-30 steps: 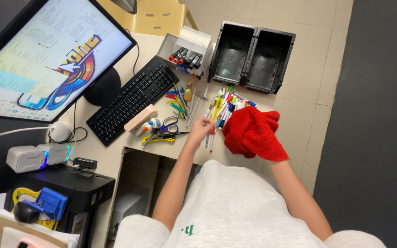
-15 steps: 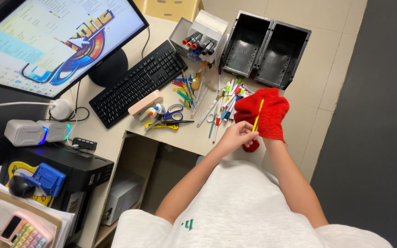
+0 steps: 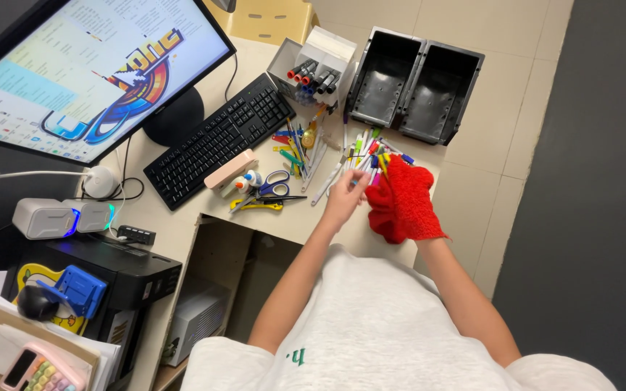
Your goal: The person wipes various stationery items on a desk with a red cloth. They handle a stapler, glue stick, utility knife, scissors, and several pens one at a time, wiping each with the cloth and placing them back on the desk.
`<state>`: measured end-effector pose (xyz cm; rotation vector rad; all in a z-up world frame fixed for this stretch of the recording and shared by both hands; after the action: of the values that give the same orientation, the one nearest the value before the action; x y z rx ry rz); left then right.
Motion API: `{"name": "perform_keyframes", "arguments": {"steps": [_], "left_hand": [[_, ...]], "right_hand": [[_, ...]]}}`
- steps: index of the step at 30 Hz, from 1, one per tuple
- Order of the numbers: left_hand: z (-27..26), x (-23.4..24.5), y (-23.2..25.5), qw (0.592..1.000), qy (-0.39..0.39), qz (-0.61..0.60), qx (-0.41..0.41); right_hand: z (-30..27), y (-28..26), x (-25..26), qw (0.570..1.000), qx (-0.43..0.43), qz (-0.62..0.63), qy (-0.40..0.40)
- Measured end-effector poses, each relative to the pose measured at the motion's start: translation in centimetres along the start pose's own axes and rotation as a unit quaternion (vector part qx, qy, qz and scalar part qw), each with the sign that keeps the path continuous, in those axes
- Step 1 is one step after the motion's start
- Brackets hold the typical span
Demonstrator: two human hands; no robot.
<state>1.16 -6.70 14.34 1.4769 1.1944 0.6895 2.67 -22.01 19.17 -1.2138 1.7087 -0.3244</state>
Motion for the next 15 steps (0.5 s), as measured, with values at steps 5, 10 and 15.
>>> {"name": "perform_keyframes", "arguments": {"steps": [5, 10, 15], "left_hand": [[1.1, -0.1, 2.7, 0.995, 0.048, 0.055, -0.063], [2.2, 0.5, 2.4, 0.999, 0.039, -0.007, -0.010], [2.2, 1.4, 1.7, 0.999, 0.019, -0.034, -0.036]], "right_hand": [[-4.2, -3.8, -5.8, 0.989, -0.063, -0.116, 0.070], [-5.3, -4.3, -5.2, 0.991, -0.077, -0.095, -0.058], [-5.2, -3.5, -3.6, 0.898, 0.085, -0.419, -0.107]]}}
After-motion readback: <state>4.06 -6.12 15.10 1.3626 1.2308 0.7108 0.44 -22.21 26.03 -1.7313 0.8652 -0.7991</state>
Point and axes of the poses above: each hand's wrist, its own z-axis towards the middle knuckle, its own x-axis out of the back of the hand, y = z × x, the point moved 1 cm from there along z, towards the middle knuckle, and after that the axes turned 13 degrees about -y, right-handed, at the moved point
